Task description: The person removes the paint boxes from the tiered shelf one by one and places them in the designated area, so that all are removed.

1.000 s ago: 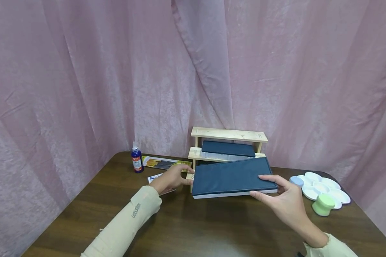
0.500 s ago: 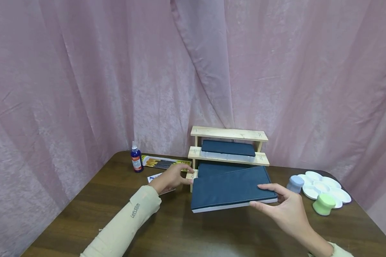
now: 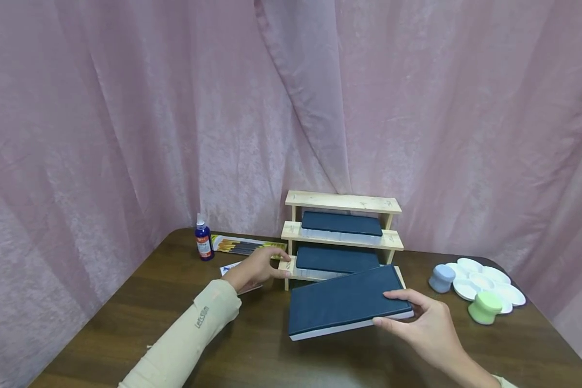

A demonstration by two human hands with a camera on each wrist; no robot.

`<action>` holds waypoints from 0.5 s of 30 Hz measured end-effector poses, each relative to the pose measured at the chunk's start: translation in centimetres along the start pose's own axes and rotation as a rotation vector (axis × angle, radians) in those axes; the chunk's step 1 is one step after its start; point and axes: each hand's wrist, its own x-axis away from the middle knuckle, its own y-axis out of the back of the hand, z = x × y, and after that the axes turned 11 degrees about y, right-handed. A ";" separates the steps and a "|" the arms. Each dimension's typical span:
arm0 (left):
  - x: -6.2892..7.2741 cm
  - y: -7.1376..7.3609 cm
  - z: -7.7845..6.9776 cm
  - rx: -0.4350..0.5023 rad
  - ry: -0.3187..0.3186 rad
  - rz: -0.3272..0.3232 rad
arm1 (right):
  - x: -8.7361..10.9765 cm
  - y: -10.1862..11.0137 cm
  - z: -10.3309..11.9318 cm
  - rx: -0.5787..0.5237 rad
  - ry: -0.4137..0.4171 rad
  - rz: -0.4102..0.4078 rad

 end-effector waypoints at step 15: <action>0.3 0.3 -0.1 -0.006 -0.002 -0.003 | 0.1 -1.6 -0.7 0.072 0.035 -0.003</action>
